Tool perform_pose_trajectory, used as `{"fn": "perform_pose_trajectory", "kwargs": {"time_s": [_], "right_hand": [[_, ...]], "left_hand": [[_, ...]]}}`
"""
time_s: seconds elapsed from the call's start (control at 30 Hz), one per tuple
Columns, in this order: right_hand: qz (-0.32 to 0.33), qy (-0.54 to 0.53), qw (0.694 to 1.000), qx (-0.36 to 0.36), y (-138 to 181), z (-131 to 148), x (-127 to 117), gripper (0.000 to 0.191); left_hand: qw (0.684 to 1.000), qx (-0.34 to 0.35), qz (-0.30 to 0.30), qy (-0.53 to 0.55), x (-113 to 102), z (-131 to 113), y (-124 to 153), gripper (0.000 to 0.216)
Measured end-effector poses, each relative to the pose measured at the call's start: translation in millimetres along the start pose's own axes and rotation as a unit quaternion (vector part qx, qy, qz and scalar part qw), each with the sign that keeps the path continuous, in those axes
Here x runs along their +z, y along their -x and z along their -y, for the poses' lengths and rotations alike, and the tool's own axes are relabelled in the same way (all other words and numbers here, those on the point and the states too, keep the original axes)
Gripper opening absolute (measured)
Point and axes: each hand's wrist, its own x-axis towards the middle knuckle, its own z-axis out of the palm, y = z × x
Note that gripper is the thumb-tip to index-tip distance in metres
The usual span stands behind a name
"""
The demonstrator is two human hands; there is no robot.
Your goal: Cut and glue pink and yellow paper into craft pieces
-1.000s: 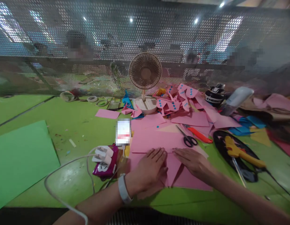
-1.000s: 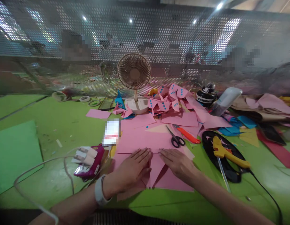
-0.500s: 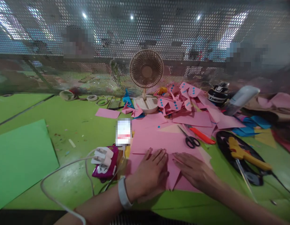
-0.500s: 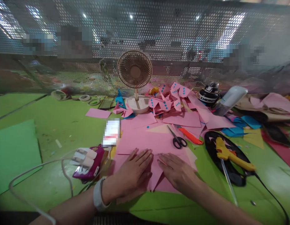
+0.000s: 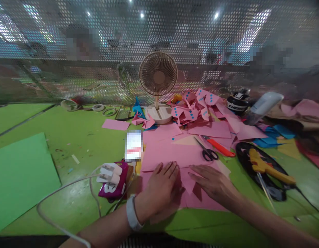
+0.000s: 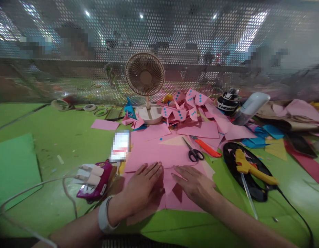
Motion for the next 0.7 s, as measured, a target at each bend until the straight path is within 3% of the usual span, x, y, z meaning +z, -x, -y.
{"fn": "perform_pose_trajectory", "kwargs": {"time_s": [0.23,0.53,0.7], "right_hand": [[-0.002,-0.042,0.999,0.024,-2.9,13.5,-15.0,0.033],[-0.004,-0.161,0.979,0.122,-8.2,24.4,-15.9,0.025],[-0.004,-0.222,0.954,0.201,-18.9,23.3,-17.9,0.022]], "left_hand": [[1.000,0.017,0.005,-0.001,-0.5,2.5,-2.4,0.056],[1.000,0.020,-0.003,-0.004,3.1,2.6,-3.6,0.058],[1.000,0.020,-0.009,-0.005,2.3,2.1,-3.4,0.058]]}}
